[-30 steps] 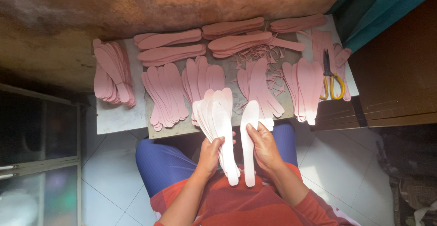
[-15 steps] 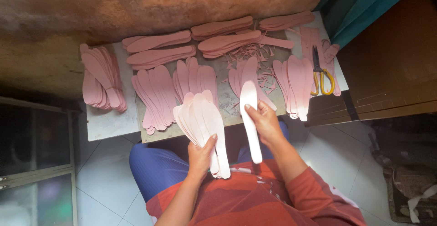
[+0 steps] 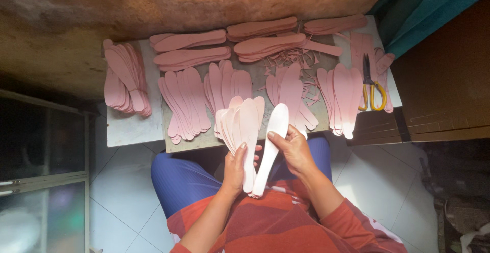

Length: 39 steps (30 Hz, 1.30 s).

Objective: The person sits on the floor and repeatedly picks up pink shoe insoles from a low table, aligns them by hand, and places them into neat stacks. The person handles the insoles one at a time or in small groups, occasionally adjusting the alignment before stacking.

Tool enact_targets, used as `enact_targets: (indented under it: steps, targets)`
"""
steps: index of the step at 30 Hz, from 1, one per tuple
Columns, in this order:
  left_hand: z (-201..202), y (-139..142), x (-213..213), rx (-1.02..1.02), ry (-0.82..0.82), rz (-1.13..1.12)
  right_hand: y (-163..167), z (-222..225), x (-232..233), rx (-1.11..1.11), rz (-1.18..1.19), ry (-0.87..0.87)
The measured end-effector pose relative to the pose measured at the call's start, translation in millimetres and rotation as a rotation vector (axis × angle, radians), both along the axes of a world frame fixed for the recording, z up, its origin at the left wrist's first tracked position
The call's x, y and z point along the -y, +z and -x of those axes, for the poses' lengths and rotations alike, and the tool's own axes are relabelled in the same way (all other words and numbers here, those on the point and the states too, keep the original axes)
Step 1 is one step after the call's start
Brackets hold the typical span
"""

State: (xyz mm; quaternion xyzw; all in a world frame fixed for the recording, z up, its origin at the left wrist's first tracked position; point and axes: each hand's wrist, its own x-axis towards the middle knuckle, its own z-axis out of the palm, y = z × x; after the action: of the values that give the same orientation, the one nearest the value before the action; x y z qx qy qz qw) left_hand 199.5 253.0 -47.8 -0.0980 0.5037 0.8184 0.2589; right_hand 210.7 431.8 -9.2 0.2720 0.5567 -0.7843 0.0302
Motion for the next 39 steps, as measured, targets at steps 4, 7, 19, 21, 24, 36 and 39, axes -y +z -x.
enact_targets:
  steps: [4, 7, 19, 21, 24, 36, 39]
  targets:
    - [0.1, 2.6, -1.4, 0.020, 0.005, -0.057, 14.5, -5.7, -8.3, -0.053, 0.096, 0.001]
    - [-3.3, 7.5, -6.7, -0.118, 0.007, 0.065, 17.0, -11.0, 3.3, -0.077, 0.060, -0.033]
    - [-9.6, 9.0, -19.3, -0.029, -0.028, 0.171, -3.2, -15.5, -15.5, -0.067, 0.133, -0.125]
    - [-10.9, 6.2, -17.9, -0.006, -0.043, 0.143, -7.1, -12.4, -45.1, -0.086, 0.082, -0.143]
    - [-11.6, 3.5, -17.5, 0.026, -0.065, 0.089, -6.8, -0.6, -106.9, -0.122, -0.061, -0.158]
    - [-17.4, -3.7, -25.0, -0.012, -0.075, 0.110, 8.9, -3.3, -83.4, -0.140, -0.330, 0.109]
    - [-14.4, -7.5, -22.6, 0.075, -0.085, -0.092, -6.2, -14.5, -26.0, -0.078, -0.070, 0.103]
